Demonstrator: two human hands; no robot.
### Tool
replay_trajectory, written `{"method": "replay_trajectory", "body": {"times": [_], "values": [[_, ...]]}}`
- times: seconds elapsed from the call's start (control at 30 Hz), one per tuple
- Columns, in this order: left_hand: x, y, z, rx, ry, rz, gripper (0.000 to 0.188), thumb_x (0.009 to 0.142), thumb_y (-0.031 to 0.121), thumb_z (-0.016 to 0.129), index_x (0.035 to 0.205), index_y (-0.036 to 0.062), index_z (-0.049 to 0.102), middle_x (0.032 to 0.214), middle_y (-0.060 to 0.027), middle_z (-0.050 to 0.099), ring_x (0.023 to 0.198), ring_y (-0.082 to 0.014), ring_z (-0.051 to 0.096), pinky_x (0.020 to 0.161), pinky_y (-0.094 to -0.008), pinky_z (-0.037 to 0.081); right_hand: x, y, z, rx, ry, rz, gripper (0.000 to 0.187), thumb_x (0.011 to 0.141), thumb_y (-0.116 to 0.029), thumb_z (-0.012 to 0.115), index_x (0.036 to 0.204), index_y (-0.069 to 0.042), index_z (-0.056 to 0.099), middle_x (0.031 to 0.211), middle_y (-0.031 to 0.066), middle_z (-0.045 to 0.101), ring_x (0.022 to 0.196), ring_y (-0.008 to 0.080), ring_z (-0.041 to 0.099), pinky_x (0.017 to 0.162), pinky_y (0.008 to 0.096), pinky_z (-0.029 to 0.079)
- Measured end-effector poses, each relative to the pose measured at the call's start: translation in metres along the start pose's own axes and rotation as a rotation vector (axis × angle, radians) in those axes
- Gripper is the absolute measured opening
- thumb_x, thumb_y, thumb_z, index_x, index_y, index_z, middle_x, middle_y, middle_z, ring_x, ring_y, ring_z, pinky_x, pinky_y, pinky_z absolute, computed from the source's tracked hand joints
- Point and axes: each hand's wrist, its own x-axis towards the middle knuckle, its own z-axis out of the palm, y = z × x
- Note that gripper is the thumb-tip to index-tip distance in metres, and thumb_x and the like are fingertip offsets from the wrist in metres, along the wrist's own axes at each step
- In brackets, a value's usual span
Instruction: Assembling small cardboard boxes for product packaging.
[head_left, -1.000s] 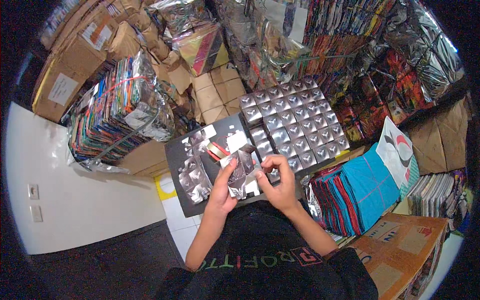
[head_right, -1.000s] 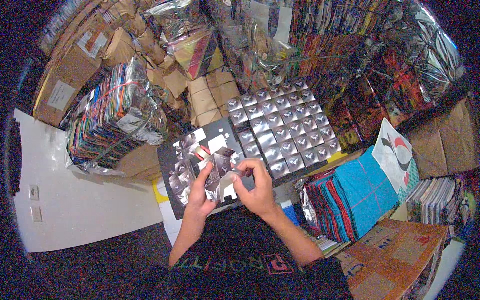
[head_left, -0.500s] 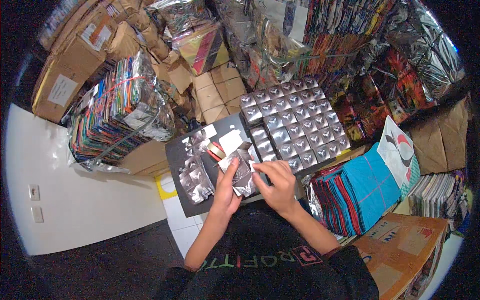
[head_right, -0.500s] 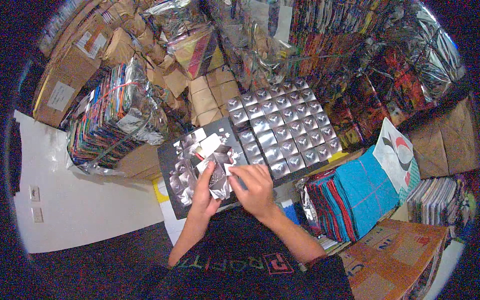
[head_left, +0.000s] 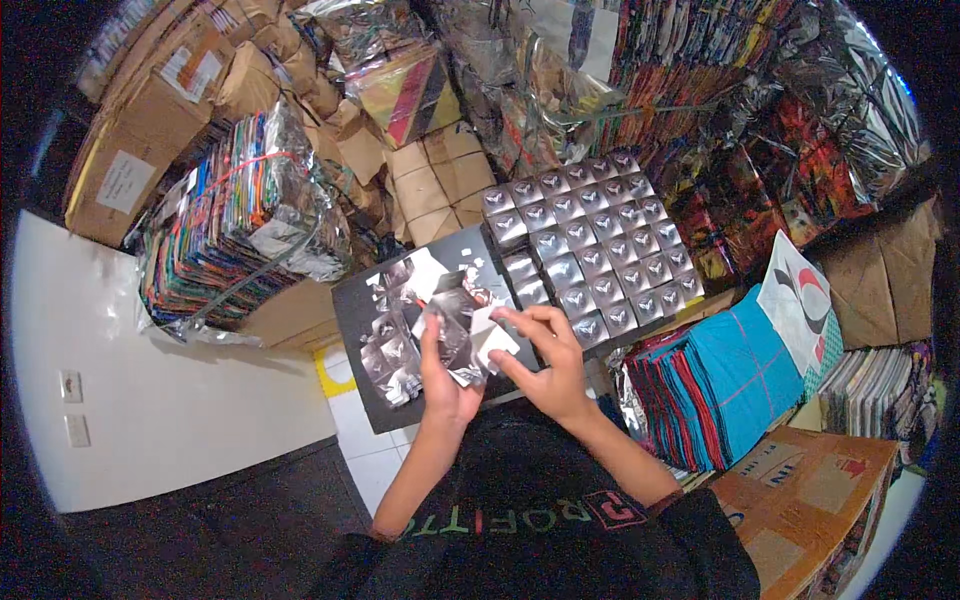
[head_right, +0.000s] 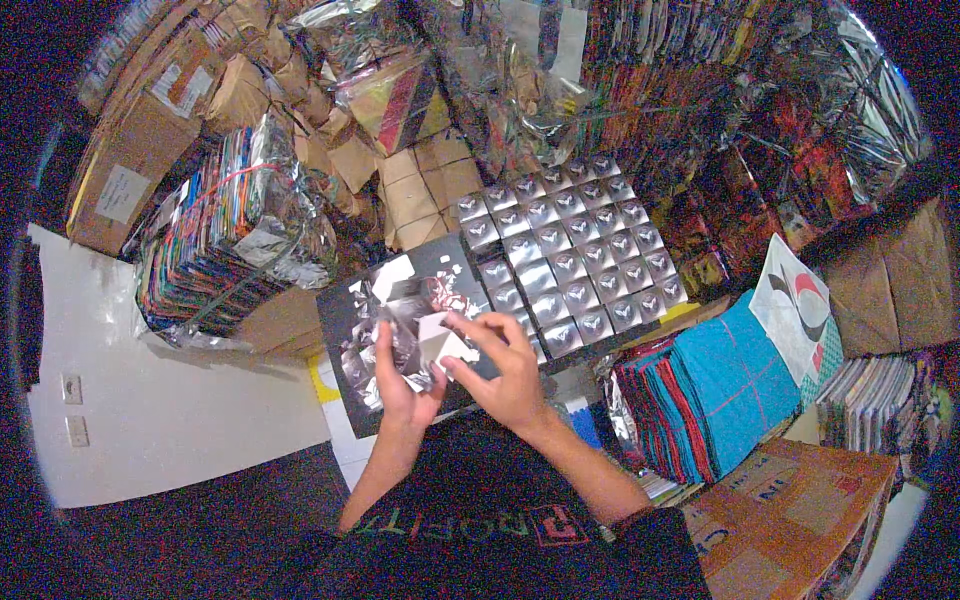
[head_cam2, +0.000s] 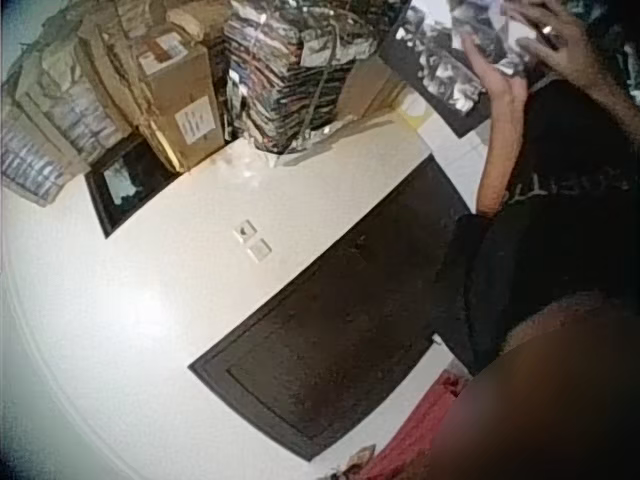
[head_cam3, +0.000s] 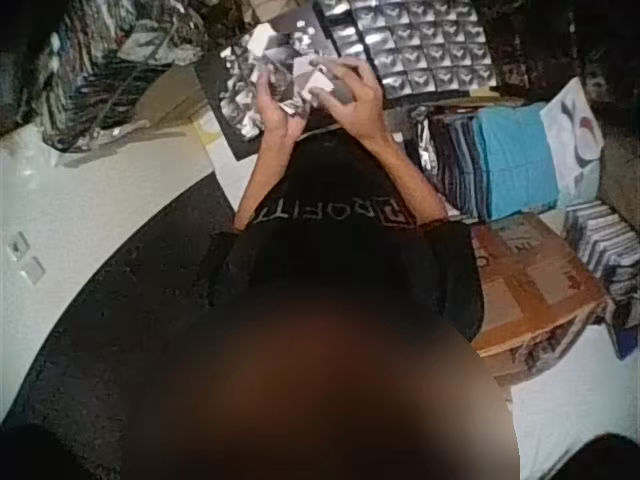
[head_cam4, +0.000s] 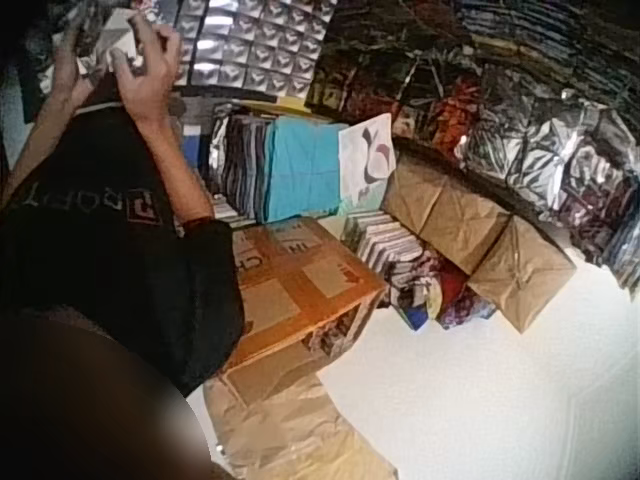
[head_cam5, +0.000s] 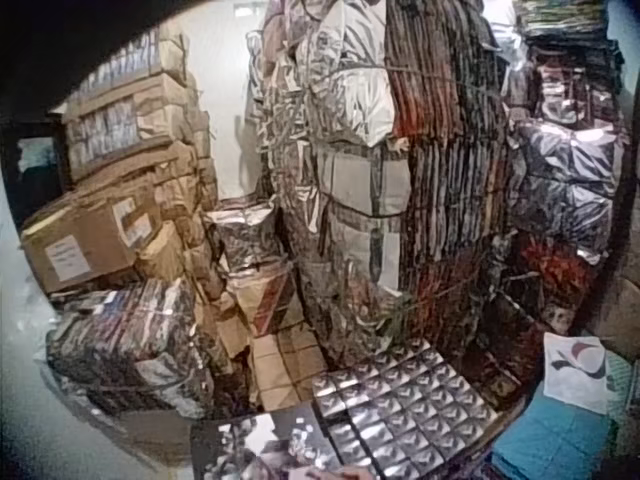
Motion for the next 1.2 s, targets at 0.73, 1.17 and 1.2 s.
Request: {"method": "replay_trajectory", "body": {"times": [0.73, 1.17, 1.2], "values": [[0.0, 0.019, 0.007, -0.006, -0.157, 0.001, 0.082, 0.097, 0.072, 0.045, 0.147, 0.0074, 0.041, 0.14, -0.0166, 0.058, 0.129, -0.0356, 0.057, 0.107, -0.0531, 0.047, -0.011, 0.006, -0.001, 0.052, -0.004, 0.165, 0.023, 0.085, -0.003, 0.072, 0.108, 0.0, 0.074, 0.098, 0.0147, 0.073, 0.089, 0.0292, 0.071, 0.079, 0.0369, 0.056], [0.011, 0.011, -0.024, 0.132, -0.17, -0.178, 0.042, 0.103, 0.025, 0.058, 0.137, 0.0001, 0.053, 0.126, -0.0204, 0.067, 0.112, -0.033, 0.069, 0.092, -0.0461, 0.059, -0.005, 0.014, -0.011, -0.078, -0.209, -0.182, 0.024, 0.085, -0.009, 0.073, 0.109, -0.005, 0.075, 0.103, 0.0096, 0.073, 0.094, 0.0292, 0.068, 0.084, 0.0414, 0.052], [0.009, 0.012, -0.025, 0.132, -0.173, -0.18, 0.042, 0.103, 0.025, 0.058, 0.137, 0.0001, 0.053, 0.126, -0.0204, 0.067, 0.112, -0.033, 0.069, 0.092, -0.0461, 0.059, -0.005, 0.016, -0.012, -0.081, -0.207, -0.183, 0.024, 0.085, -0.009, 0.073, 0.109, -0.005, 0.075, 0.103, 0.0096, 0.073, 0.094, 0.0292, 0.068, 0.084, 0.0414, 0.052]]}}
